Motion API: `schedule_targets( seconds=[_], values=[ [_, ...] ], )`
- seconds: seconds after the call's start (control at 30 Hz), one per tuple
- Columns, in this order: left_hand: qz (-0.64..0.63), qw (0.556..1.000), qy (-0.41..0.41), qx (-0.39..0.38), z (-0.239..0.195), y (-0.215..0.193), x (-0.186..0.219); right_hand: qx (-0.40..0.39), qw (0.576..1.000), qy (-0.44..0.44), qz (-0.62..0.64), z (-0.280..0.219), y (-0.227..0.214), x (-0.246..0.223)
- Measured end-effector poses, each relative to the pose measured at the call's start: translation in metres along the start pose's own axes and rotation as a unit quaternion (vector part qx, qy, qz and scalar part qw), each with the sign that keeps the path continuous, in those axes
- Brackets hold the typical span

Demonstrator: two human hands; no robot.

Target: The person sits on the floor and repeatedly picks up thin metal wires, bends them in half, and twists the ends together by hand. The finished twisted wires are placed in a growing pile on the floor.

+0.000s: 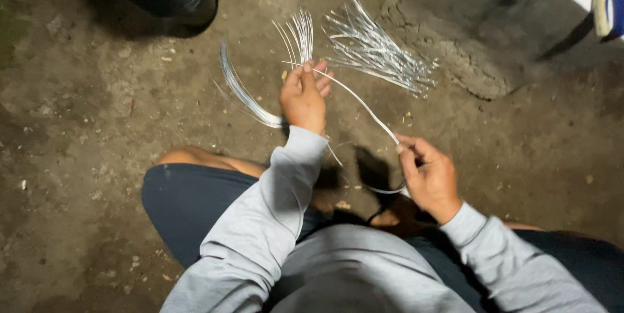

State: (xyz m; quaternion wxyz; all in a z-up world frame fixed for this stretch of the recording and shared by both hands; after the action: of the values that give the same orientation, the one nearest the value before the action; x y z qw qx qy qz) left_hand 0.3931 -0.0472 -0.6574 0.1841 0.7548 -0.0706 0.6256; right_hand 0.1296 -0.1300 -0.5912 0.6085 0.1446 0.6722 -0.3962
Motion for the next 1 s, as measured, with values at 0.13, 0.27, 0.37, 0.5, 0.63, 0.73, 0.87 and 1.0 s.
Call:
schedule_targets(
  seconds=[0.13, 0.27, 0.37, 0.5, 0.63, 0.73, 0.87, 1.0],
  values=[
    [-0.013, 0.997, 0.052, -0.061, -0.008, 0.015, 0.006, -0.119, 0.969, 0.135, 0.169, -0.003, 0.033, 0.044],
    [0.078, 0.993, 0.034, -0.077, -0.022, 0.024, 0.011, -0.311, 0.926, 0.209, 0.053, -0.006, 0.052, 0.051],
    [0.121, 0.986, 0.058, -0.100, -0.032, 0.030, 0.021, -0.291, 0.954, 0.050, -0.043, 0.013, 0.044, 0.025],
    [0.080, 0.984, 0.052, -0.152, -0.056, 0.048, 0.031, -0.034, 0.989, -0.129, 0.064, 0.046, 0.020, -0.020],
    [0.176, 0.957, 0.147, -0.175, -0.087, 0.056, 0.058, 0.084, 0.984, -0.132, 0.082, 0.061, -0.008, -0.050],
    [0.245, 0.937, 0.182, -0.171, -0.099, 0.058, 0.081, 0.107, 0.977, -0.168, 0.080, 0.062, -0.011, -0.068],
    [0.278, 0.923, 0.208, -0.163, -0.104, 0.060, 0.101, 0.133, 0.974, -0.163, 0.089, 0.063, -0.008, -0.074],
    [0.282, 0.923, 0.214, -0.151, -0.107, 0.061, 0.099, 0.130, 0.975, -0.165, 0.071, 0.063, -0.008, -0.074]
  ],
)
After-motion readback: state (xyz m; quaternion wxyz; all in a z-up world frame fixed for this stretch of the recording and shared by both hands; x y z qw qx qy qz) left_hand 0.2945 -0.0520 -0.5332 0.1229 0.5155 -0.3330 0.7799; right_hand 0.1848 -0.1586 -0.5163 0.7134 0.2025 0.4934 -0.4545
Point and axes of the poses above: each hand's wrist, its own z-axis towards the middle knuckle, its own y-axis out of the palm, x = y × z, the point moved 4 cm from there along z, towards the middle knuckle, and after that the axes turned 15 degrees about z, right-handed, at the moved point
